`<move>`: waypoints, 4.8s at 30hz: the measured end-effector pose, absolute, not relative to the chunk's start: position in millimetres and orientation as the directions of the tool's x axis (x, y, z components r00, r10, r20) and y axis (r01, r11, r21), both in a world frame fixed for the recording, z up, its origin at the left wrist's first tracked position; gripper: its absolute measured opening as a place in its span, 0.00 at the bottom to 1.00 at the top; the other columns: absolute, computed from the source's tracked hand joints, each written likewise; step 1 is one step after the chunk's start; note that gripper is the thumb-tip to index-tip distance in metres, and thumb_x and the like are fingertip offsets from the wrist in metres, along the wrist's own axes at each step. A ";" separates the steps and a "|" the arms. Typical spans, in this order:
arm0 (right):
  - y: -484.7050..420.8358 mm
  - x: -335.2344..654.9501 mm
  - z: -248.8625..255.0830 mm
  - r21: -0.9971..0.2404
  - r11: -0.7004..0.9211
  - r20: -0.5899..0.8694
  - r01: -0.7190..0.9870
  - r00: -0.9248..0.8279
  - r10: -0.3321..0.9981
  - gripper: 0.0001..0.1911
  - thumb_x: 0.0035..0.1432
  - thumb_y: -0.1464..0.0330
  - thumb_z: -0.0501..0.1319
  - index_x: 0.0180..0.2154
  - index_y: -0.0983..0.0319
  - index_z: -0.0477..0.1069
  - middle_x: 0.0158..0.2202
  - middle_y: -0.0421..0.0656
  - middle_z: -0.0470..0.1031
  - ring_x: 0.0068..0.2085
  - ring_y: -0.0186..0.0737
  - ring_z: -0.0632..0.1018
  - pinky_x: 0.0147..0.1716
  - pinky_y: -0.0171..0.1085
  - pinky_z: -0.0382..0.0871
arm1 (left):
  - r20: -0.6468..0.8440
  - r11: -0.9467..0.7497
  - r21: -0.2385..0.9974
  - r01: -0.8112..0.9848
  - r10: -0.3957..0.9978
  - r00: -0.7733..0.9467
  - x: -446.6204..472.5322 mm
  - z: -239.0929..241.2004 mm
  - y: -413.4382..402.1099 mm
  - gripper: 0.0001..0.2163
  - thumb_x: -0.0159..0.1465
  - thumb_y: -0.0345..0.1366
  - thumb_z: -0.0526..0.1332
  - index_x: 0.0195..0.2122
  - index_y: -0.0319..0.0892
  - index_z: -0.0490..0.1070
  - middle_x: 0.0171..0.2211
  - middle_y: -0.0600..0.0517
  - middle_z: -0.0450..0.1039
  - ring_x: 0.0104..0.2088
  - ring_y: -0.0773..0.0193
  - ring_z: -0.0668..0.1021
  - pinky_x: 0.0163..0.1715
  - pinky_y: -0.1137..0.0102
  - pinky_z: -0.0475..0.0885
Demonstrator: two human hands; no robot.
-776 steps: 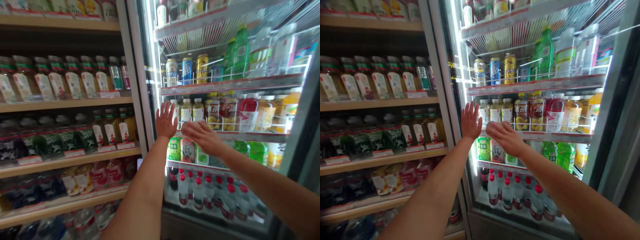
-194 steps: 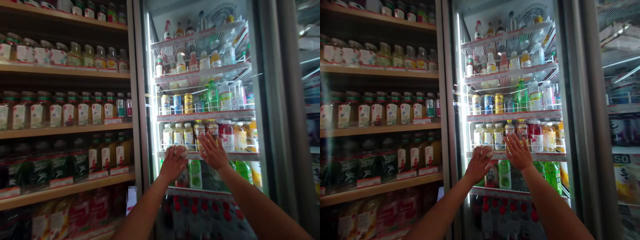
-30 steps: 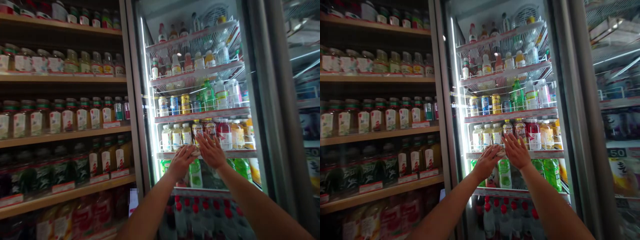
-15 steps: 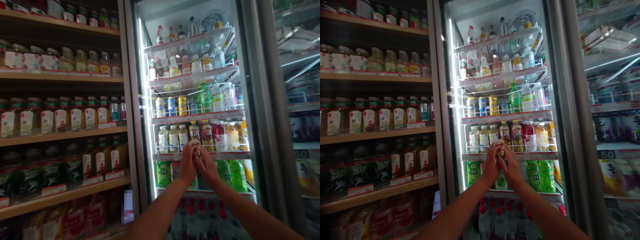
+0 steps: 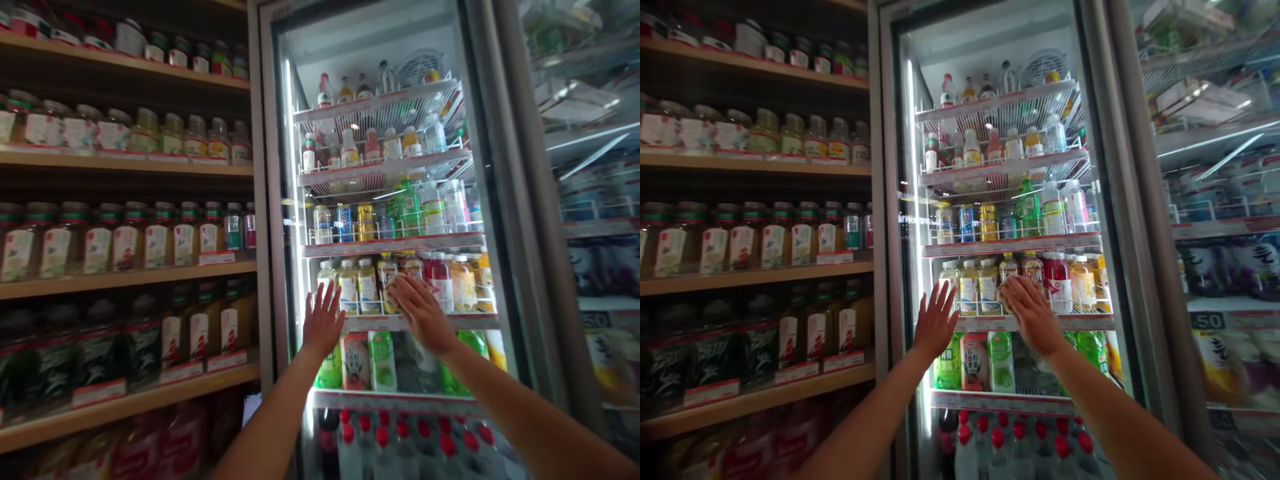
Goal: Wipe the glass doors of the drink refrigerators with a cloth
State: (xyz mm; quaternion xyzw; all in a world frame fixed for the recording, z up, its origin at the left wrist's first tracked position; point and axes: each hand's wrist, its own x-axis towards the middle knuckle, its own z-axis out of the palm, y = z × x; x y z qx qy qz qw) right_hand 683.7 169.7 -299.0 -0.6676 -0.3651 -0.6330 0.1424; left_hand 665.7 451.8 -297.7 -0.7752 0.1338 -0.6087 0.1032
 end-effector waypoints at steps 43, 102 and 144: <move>222.7 689.2 -345.7 0.703 -0.374 0.586 0.604 -0.195 0.786 0.21 0.69 0.70 0.54 0.62 0.59 0.67 0.61 0.42 0.72 0.62 0.42 0.69 0.64 0.46 0.60 | 0.945 -0.960 -0.267 -0.085 -0.279 0.172 694.3 -317.9 457.3 0.29 0.70 0.41 0.53 0.71 0.45 0.50 0.71 0.47 0.49 0.72 0.50 0.48 0.70 0.48 0.42; 225.5 685.8 -331.9 0.548 -0.596 0.780 0.586 -0.102 0.617 0.25 0.63 0.77 0.55 0.61 0.62 0.68 0.62 0.48 0.69 0.63 0.50 0.64 0.60 0.49 0.62 | 0.945 -0.957 -0.285 -0.057 -0.290 0.153 693.2 -320.3 457.4 0.30 0.70 0.44 0.55 0.71 0.44 0.51 0.71 0.48 0.49 0.72 0.51 0.48 0.71 0.50 0.40; 237.4 691.1 -355.9 0.736 -0.314 0.533 0.600 -0.227 0.815 0.25 0.65 0.74 0.54 0.63 0.64 0.65 0.64 0.45 0.68 0.67 0.45 0.62 0.66 0.50 0.58 | 0.943 -0.956 -0.285 -0.061 -0.292 0.163 692.0 -322.0 458.1 0.31 0.70 0.43 0.55 0.72 0.45 0.48 0.72 0.49 0.48 0.73 0.51 0.47 0.71 0.48 0.43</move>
